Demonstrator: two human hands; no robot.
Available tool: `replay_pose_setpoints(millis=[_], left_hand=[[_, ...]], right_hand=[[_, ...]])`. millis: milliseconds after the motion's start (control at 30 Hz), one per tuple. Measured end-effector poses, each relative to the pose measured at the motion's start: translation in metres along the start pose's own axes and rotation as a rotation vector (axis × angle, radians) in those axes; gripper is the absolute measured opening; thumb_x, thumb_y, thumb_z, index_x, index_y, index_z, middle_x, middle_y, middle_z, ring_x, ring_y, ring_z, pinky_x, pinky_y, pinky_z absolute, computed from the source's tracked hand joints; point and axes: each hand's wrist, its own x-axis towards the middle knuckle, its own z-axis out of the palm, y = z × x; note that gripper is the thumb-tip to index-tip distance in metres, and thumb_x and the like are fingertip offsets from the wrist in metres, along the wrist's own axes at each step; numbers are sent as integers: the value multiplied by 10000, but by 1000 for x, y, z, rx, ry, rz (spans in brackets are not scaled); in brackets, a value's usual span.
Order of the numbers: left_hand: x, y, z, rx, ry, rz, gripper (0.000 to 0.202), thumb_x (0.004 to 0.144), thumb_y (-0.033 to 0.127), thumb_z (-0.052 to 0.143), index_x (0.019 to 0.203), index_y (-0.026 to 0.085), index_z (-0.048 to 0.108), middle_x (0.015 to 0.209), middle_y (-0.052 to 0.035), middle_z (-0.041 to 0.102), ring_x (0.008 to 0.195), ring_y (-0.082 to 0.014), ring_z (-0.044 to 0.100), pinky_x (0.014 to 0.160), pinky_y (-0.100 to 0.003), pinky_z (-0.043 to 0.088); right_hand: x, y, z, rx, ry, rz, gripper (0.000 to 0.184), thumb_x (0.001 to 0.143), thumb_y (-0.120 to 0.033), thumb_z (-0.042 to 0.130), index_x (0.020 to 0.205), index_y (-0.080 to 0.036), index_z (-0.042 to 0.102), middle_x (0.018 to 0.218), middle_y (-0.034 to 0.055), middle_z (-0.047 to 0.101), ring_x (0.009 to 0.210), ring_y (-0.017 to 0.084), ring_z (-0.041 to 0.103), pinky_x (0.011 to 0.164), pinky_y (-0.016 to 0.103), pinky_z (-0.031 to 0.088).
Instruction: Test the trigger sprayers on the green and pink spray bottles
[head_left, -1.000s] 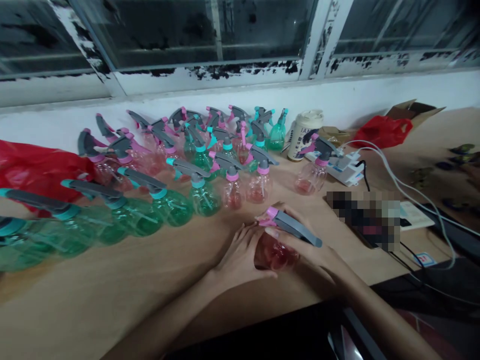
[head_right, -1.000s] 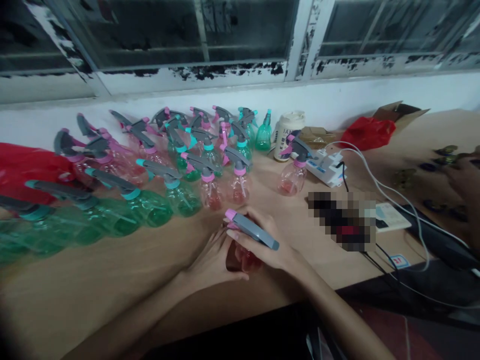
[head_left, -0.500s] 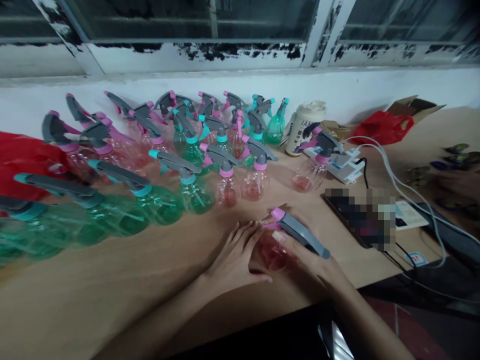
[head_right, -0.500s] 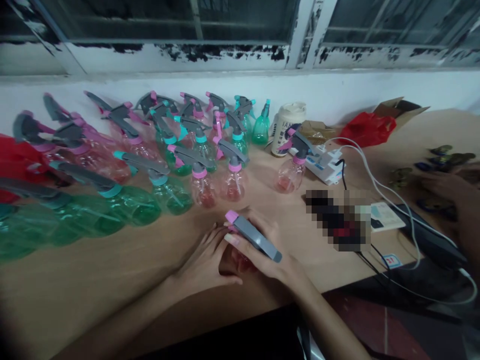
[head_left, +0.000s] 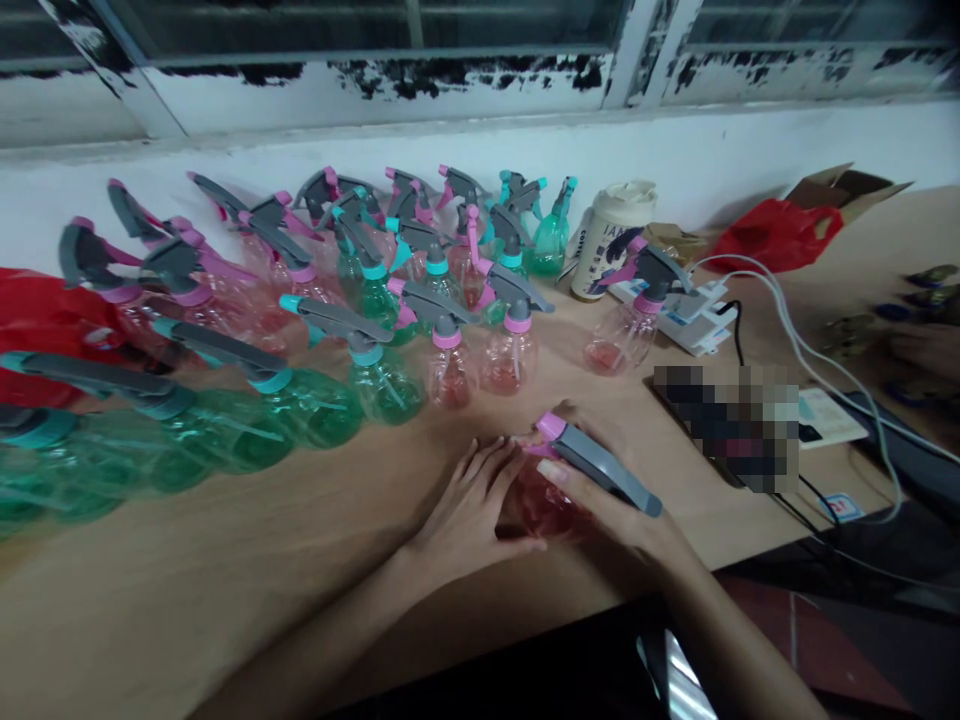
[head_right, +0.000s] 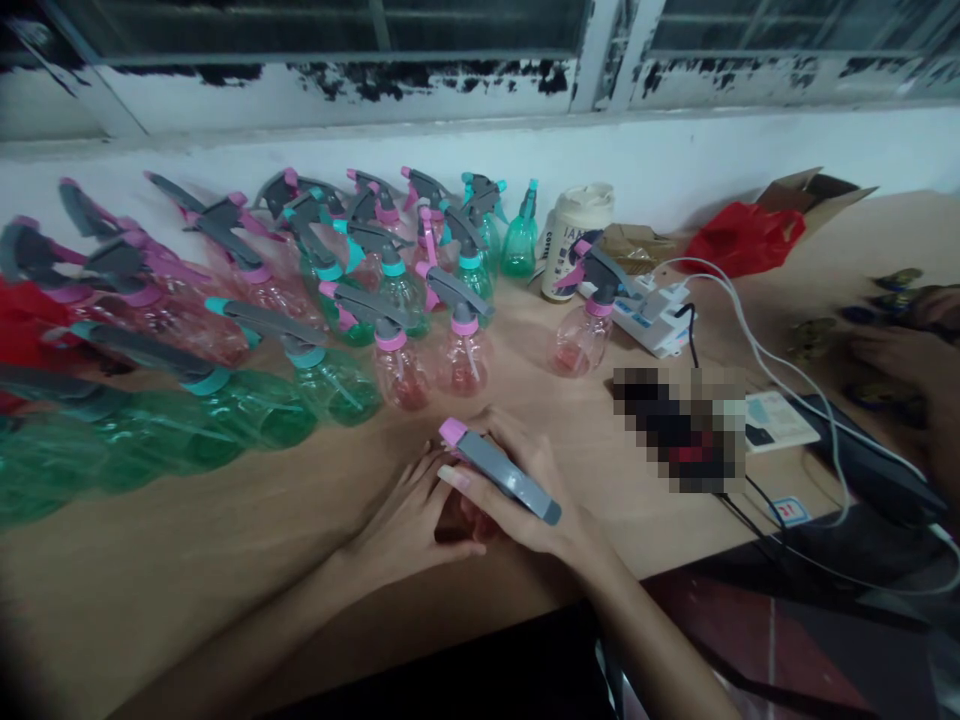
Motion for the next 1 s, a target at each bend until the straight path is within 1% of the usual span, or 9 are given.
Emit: replay_pose_setpoints(millis=[133,233,300,367,467,600,667,833,1000], left_hand=[[0,-1,1,4,-17,-1,920,724,637,670,1386,126,285,1385,-211,432,1308,-363,370,1074,-559,270],[0,-1,1,-9,-32,-19,921,717,639,676,1385,135,291,1382,-198,443,1318,-356,362,1081,-550,264],[0,-1,0,-12,-42,-24,919,713,641,680,1381,135,303,1376,-194,453,1316,-352,367,1086,-548,259],[0,0,0,-14,-53,-26,910,720,640,674,1382,133,310,1375,-193,458,1312,-351,375,1085,-547,260],[-1,0,-1,-26,-48,-34,899,750,642,644,1404,138,288,1386,-189,450,1324,-346,361,1080,-545,272],[-2,0,-1,-40,-34,-31,915,772,631,630,1436,141,232,1403,-192,432,1339,-342,341,1078,-545,281],[-2,0,0,-39,-37,-32,919,766,623,644,1433,140,236,1406,-195,428,1338,-339,345,1080,-540,282],[-1,1,-2,-28,-41,-38,916,738,605,686,1409,134,278,1405,-197,433,1339,-340,346,1093,-536,268],[0,3,-4,-43,-48,-55,896,754,581,687,1419,161,257,1405,-179,441,1330,-333,365,1084,-541,283]], right_hand=[[-3,1,2,63,-5,3,216,840,-296,620,1055,-279,613,1027,20,651,935,195,633,842,356,502],[-5,2,4,41,26,10,285,832,-298,635,1116,-290,610,1074,27,659,990,206,629,887,365,502],[-5,2,5,9,62,-20,298,829,-300,641,1125,-301,612,1066,18,666,987,201,632,879,354,506],[-5,2,6,-10,84,-54,259,834,-293,635,1092,-312,630,1044,5,674,953,187,643,849,335,515],[-5,2,7,-1,78,-46,206,833,-276,636,1036,-305,658,1012,1,680,937,181,648,833,321,515],[-5,2,8,18,82,-45,277,830,-237,640,1094,-323,650,965,-6,681,923,174,645,812,310,511],[-5,2,8,23,79,-39,278,830,-234,639,1092,-325,655,949,-7,681,894,172,644,811,318,509],[-4,3,8,61,70,22,190,836,-286,630,1020,-276,676,962,16,678,873,185,644,832,352,511],[0,2,7,11,64,-37,143,843,-302,619,959,-242,678,928,20,688,864,183,652,809,336,511]])
